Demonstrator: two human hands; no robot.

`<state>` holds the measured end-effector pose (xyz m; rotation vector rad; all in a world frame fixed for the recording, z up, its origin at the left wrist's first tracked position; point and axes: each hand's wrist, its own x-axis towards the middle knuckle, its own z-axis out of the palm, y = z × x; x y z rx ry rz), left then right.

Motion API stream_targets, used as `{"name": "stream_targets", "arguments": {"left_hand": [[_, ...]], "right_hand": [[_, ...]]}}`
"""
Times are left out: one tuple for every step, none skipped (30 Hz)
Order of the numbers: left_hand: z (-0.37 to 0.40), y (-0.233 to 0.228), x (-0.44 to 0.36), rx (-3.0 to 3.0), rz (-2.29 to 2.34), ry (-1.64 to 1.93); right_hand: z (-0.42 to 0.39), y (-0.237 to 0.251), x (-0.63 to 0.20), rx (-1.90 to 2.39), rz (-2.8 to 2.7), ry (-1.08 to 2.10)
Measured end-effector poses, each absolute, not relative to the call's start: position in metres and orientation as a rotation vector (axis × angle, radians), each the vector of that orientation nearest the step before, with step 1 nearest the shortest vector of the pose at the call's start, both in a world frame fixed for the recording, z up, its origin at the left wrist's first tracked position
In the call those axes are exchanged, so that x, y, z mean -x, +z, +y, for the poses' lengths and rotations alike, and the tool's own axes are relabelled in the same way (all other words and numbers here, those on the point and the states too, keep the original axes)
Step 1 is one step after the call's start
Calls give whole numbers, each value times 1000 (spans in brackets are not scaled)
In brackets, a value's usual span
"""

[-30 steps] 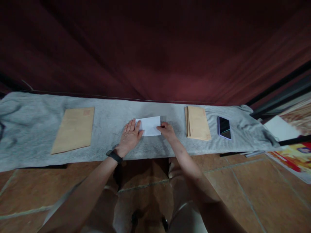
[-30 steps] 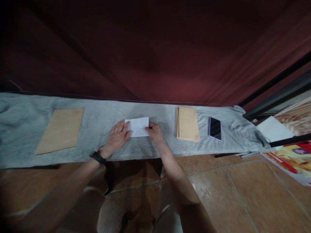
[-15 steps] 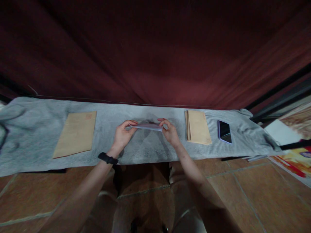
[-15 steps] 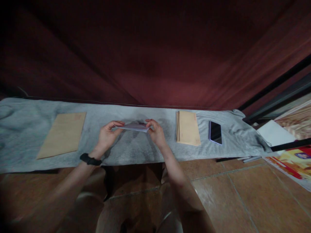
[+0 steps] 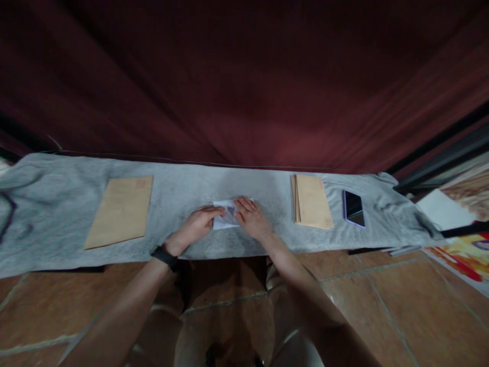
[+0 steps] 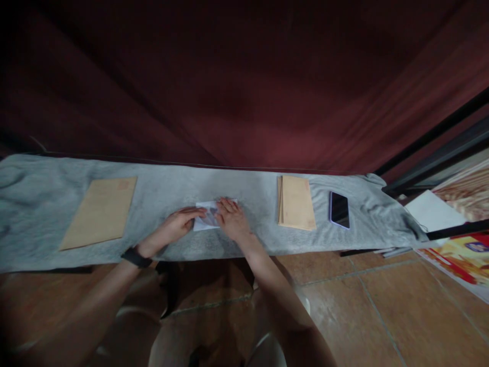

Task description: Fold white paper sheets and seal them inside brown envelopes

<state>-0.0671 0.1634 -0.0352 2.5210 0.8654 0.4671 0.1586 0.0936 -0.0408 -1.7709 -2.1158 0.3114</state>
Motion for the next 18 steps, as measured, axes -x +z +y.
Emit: {"name": "stream_targets", "arguments": {"left_hand": [[165, -34, 65, -2492, 903, 476], [165, -33, 62, -2466, 952, 495], [165, -32, 58, -2448, 1001, 519], [164, -33, 52, -2440, 1045, 541], [161, -34, 45, -2445, 1085, 556], [158, -37, 37, -2464, 1113, 550], [154, -40, 30, -2500, 1136, 515], [150, -44, 23, -2541, 1161, 462], [145, -47, 17, -2577, 1193, 415], [141, -51, 12, -2607, 1235, 385], [138, -54, 9, -2629, 1275, 359], [135, -57, 7, -2643, 1312, 342], [134, -59, 7, -2652, 1343, 332], [133, -60, 7, -2659, 1362, 323], [132, -60, 8, -2664, 1374, 318], [132, -60, 10, -2670, 1380, 317], [132, -60, 12, -2674, 1385, 320], [132, -60, 15, -2676, 1390, 325]], "right_hand": [[92, -44, -153, 1799, -2135, 305], [91, -46, -149, 1831, -2144, 301], [90, -48, -146, 1863, -2144, 297], [89, -50, -143, 1889, -2140, 294], [89, -51, -141, 1907, -2134, 292], [89, -52, -140, 1920, -2128, 290], [89, -52, -139, 1927, -2124, 289], [89, -53, -138, 1932, -2122, 286], [89, -53, -137, 1934, -2123, 283], [89, -53, -137, 1936, -2122, 278], [88, -53, -137, 1940, -2119, 273], [88, -54, -138, 1945, -2115, 270], [88, -54, -139, 1950, -2110, 269], [87, -54, -140, 1955, -2104, 269], [87, -55, -142, 1962, -2098, 269], [86, -55, -144, 1968, -2093, 267], [86, -55, -147, 1975, -2088, 262], [85, -55, -150, 1984, -2082, 256]]}}
